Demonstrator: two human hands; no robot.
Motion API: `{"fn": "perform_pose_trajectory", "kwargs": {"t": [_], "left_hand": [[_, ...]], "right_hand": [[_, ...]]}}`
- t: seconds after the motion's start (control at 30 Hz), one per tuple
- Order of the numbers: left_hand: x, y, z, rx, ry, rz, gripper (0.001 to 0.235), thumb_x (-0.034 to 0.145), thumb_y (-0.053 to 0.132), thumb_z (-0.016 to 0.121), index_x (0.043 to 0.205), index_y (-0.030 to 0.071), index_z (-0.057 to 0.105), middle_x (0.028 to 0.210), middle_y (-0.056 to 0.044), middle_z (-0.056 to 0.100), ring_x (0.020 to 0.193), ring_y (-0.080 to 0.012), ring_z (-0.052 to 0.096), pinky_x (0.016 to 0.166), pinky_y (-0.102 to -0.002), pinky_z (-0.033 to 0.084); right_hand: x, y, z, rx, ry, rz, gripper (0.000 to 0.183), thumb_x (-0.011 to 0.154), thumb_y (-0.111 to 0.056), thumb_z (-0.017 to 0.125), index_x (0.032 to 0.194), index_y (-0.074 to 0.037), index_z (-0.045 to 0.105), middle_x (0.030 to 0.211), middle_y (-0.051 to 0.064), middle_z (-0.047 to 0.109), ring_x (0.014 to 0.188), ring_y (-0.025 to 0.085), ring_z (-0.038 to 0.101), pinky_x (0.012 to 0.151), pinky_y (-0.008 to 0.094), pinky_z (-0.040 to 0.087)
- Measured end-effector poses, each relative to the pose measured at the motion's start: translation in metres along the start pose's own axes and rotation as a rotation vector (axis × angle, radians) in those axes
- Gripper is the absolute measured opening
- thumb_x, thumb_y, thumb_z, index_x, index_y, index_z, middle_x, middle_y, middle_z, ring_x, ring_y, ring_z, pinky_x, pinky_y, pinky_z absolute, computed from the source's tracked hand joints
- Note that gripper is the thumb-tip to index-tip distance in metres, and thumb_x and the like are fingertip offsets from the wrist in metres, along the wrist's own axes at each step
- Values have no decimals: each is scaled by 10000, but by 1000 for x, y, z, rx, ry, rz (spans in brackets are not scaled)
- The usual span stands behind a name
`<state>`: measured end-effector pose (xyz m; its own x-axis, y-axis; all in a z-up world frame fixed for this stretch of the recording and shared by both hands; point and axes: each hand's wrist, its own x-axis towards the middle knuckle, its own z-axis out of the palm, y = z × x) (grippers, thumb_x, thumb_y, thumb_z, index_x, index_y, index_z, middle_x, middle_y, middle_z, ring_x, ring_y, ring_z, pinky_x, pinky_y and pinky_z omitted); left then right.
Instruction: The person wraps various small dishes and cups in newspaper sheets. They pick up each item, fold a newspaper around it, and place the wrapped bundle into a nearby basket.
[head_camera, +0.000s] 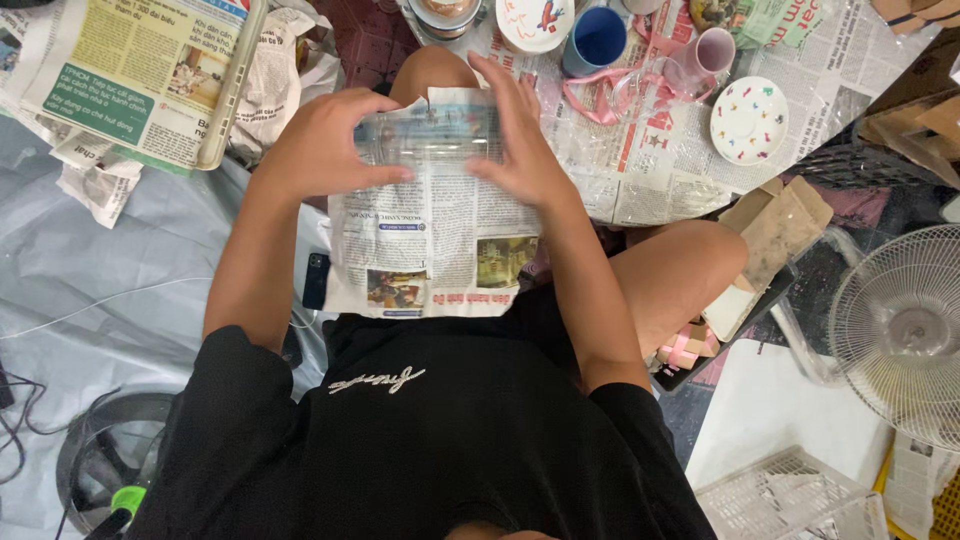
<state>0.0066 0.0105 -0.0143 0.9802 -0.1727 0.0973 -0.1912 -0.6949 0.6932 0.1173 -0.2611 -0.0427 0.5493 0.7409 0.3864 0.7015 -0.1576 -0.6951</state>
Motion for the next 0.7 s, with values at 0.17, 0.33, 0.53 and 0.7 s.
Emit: {"fn": "perform_pose_trajectory", "kwargs": {"t": [0.17, 0.33, 0.53, 0.7], "left_hand": [[-3, 8, -2, 14, 33, 31, 668, 718, 417, 922, 1211, 19, 710, 1133, -157, 713, 1024, -361, 686, 876, -446, 531], [-4, 10, -3, 41, 39, 65, 669, 711, 418, 928, 1204, 21, 710, 1101, -148, 707, 990, -358, 683, 855, -445, 519], [-5, 13, -5, 45, 53, 97, 682, 704, 384, 932, 1229, 15, 700, 1092, -140, 693, 989, -358, 671, 849, -445, 504], [-9, 19, -2, 81, 94, 89, 704, 692, 359, 946, 1259, 30, 688, 1118, -113, 697, 1022, -332, 664, 893, -452, 477]], "right_hand": [[6, 10, -4, -14, -47, 272, 614, 1096, -566, 328, 1471, -119, 519, 1443, 126, 637, 1441, 303, 531, 1270, 530, 170], [14, 6, -13, -11, -162, 318, 620, 831, -569, 715, 1241, -107, 658, 1207, 82, 681, 1208, 263, 614, 1160, 480, 326], [16, -8, -29, -79, -236, 81, 678, 660, -516, 949, 1142, -114, 692, 1133, 49, 728, 1151, 254, 665, 1213, 592, 176], [5, -14, -29, -162, -186, -49, 662, 740, -458, 938, 1270, -142, 697, 1218, 27, 744, 1147, 219, 691, 1236, 571, 210]]}}
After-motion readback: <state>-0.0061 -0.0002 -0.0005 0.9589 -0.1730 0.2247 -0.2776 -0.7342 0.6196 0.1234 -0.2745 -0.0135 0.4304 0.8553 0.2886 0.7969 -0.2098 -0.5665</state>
